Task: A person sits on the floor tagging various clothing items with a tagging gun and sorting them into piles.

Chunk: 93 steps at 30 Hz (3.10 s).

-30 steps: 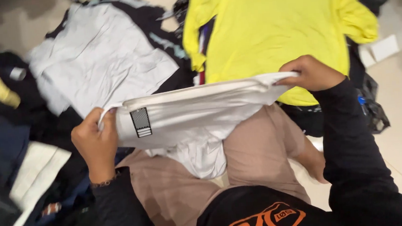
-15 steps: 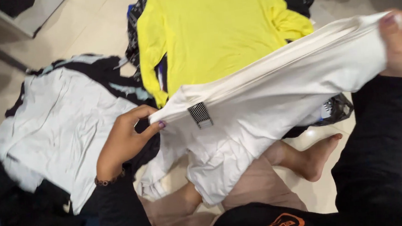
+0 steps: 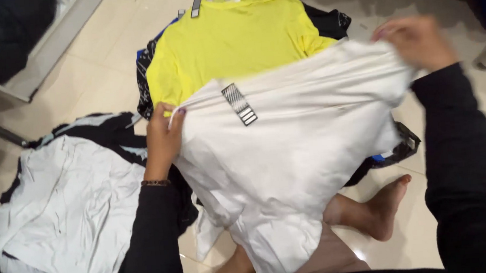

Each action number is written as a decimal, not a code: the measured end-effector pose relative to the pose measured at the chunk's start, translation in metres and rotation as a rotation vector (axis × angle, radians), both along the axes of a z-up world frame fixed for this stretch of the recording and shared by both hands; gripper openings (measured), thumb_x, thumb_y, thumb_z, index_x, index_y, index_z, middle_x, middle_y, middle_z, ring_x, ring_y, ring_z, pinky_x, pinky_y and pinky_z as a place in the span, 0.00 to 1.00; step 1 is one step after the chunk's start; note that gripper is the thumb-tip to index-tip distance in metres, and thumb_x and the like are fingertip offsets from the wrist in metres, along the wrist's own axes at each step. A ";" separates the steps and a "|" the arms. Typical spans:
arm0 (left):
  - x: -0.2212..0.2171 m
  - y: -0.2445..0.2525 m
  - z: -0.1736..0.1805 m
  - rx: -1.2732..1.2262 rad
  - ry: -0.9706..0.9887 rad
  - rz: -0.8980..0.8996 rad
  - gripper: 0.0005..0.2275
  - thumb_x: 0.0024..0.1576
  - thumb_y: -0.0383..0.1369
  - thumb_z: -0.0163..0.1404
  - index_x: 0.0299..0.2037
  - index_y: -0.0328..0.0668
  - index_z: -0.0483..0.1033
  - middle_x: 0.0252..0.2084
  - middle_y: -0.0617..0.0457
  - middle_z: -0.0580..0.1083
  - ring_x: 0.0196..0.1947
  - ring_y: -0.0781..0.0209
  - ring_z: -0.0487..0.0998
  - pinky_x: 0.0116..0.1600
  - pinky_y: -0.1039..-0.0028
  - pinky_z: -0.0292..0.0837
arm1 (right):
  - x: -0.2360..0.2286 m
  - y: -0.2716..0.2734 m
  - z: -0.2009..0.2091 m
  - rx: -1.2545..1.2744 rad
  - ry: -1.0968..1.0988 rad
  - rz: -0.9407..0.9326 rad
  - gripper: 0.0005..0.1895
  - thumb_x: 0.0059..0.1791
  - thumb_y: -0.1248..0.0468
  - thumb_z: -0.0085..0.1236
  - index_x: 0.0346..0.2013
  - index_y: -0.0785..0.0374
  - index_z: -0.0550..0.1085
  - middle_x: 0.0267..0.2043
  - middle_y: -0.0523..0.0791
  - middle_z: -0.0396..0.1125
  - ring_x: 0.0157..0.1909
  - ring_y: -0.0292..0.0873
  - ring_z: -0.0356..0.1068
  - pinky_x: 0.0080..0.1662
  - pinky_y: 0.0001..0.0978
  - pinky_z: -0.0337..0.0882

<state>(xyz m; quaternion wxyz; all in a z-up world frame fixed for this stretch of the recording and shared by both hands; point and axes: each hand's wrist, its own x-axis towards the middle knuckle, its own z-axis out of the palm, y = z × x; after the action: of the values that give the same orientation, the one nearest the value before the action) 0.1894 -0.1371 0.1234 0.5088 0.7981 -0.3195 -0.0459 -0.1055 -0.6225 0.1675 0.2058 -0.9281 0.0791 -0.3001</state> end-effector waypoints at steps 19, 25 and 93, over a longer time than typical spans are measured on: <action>0.156 -0.080 -0.086 -0.074 0.095 0.138 0.10 0.59 0.38 0.58 0.47 0.47 0.83 0.40 0.48 0.79 0.44 0.52 0.78 0.48 0.66 0.76 | 0.121 -0.072 -0.108 0.340 0.170 -0.252 0.07 0.55 0.63 0.64 0.48 0.52 0.82 0.38 0.48 0.75 0.43 0.51 0.76 0.47 0.42 0.74; 0.163 -0.075 -0.125 0.652 -0.419 -0.067 0.09 0.53 0.38 0.62 0.37 0.45 0.81 0.29 0.48 0.77 0.39 0.45 0.79 0.44 0.60 0.78 | 0.113 -0.086 -0.147 0.350 0.339 -0.393 0.06 0.54 0.59 0.63 0.45 0.51 0.83 0.37 0.51 0.75 0.41 0.53 0.75 0.44 0.43 0.76; 0.020 -0.014 -0.236 -0.129 0.830 -0.025 0.33 0.59 0.27 0.56 0.72 0.27 0.51 0.59 0.25 0.69 0.52 0.37 0.77 0.55 0.51 0.75 | 0.017 0.007 -0.242 1.286 0.425 -0.116 0.24 0.47 0.56 0.69 0.50 0.71 0.78 0.46 0.53 0.75 0.44 0.48 0.75 0.51 0.40 0.75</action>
<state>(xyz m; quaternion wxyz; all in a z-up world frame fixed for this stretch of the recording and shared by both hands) 0.2089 -0.1508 -0.1122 0.6426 0.6746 -0.0993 -0.3495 -0.0882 -0.6158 -0.0747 0.6801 -0.6544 0.3301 -0.0151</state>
